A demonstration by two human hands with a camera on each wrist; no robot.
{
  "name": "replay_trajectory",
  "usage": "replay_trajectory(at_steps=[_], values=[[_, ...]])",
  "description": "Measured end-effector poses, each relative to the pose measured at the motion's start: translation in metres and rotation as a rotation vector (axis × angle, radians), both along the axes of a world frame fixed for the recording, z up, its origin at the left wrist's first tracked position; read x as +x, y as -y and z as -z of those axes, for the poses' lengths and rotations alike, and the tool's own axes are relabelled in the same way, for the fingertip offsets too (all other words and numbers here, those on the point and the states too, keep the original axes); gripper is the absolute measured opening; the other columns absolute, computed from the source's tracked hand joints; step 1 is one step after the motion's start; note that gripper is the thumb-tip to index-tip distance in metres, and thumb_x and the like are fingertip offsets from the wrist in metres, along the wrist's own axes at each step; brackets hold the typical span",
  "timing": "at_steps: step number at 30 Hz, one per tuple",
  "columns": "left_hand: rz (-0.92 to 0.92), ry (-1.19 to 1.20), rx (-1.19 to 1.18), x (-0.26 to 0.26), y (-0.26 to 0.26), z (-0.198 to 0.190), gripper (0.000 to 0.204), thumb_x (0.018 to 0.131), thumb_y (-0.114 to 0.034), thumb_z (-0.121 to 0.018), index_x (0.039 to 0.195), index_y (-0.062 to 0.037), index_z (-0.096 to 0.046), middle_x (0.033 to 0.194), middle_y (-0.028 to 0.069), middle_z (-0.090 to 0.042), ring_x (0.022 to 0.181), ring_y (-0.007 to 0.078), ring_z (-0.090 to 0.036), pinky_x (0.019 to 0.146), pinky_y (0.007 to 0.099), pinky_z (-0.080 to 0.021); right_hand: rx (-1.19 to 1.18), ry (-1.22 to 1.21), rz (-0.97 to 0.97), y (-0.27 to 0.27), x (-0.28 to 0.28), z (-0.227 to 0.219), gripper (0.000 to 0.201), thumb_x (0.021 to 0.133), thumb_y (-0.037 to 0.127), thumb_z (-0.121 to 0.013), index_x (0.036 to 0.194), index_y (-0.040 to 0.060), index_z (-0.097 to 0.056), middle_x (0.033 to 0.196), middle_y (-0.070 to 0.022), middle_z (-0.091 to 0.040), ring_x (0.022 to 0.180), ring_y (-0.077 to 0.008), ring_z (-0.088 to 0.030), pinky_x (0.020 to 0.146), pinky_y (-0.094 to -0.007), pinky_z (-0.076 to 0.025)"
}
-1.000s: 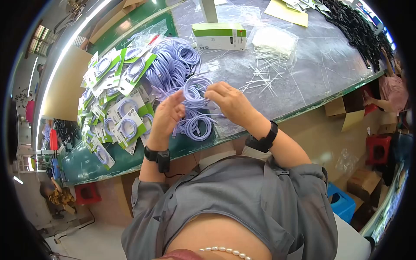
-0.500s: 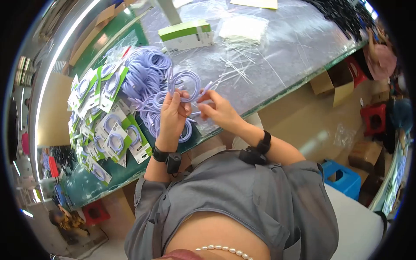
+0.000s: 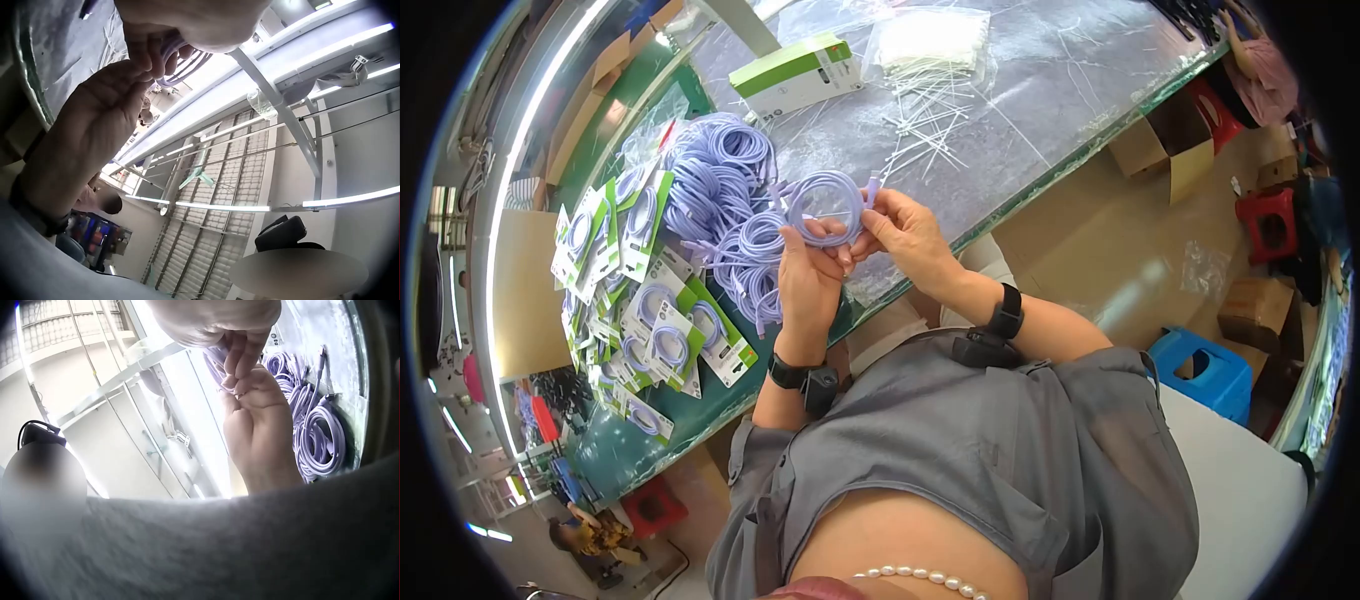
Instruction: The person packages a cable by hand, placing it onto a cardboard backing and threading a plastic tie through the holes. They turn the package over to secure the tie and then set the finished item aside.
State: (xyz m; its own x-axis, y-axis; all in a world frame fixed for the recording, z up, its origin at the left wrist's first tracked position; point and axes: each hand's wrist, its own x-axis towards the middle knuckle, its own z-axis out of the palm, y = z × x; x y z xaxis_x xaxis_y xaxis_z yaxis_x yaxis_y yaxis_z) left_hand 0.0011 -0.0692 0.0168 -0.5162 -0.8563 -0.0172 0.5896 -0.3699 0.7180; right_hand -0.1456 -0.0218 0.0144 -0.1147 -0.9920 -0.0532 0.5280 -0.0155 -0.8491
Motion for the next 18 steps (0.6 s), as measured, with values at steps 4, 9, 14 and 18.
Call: replay_trajectory(at_steps=[4, 9, 14, 18], values=[[-0.031, 0.056, -0.006, -0.001, 0.000, -0.002, 0.040, 0.100, -0.041, -0.031, 0.094, -0.0039, -0.046, 0.096, 0.0161, -0.058, 0.069, 0.0194, -0.056, 0.063, 0.0312, -0.047, 0.011, 0.061, 0.100, 0.001, 0.001, 0.006, 0.014, 0.095, 0.010, -0.051, 0.105, 0.0001, -0.050, 0.091, -0.0080, -0.057, 0.074, -0.0139, -0.063, 0.066, -0.0270, -0.054], [-0.050, 0.062, 0.013, 0.001, 0.001, 0.001, 0.040, 0.100, -0.041, -0.031, 0.093, -0.0038, -0.046, 0.096, 0.0167, -0.058, 0.069, 0.0207, -0.057, 0.063, 0.0321, -0.048, -0.046, 0.005, 0.152, 0.001, 0.000, 0.013, 0.009, 0.092, 0.008, -0.055, 0.097, 0.0040, -0.049, 0.092, -0.0057, -0.056, 0.077, -0.0133, -0.061, 0.067, -0.0256, -0.051], [-0.040, 0.055, 0.043, 0.002, -0.002, 0.000, 0.040, 0.100, -0.041, -0.031, 0.093, -0.0040, -0.045, 0.095, 0.0168, -0.058, 0.068, 0.0214, -0.057, 0.062, 0.0328, -0.048, -0.091, 0.136, 0.045, 0.000, -0.002, 0.013, 0.009, 0.093, 0.012, -0.055, 0.096, 0.0058, -0.049, 0.090, -0.0035, -0.055, 0.073, -0.0103, -0.058, 0.067, -0.0228, -0.047], [-0.004, 0.099, 0.035, 0.003, -0.007, -0.002, 0.043, 0.100, -0.042, -0.030, 0.091, -0.0034, -0.046, 0.095, 0.0164, -0.058, 0.066, 0.0198, -0.057, 0.060, 0.0308, -0.048, -0.076, 0.039, -0.012, -0.002, -0.010, 0.017, 0.008, 0.095, 0.013, -0.053, 0.095, 0.0065, -0.048, 0.090, -0.0031, -0.055, 0.072, -0.0100, -0.057, 0.067, -0.0233, -0.047]])
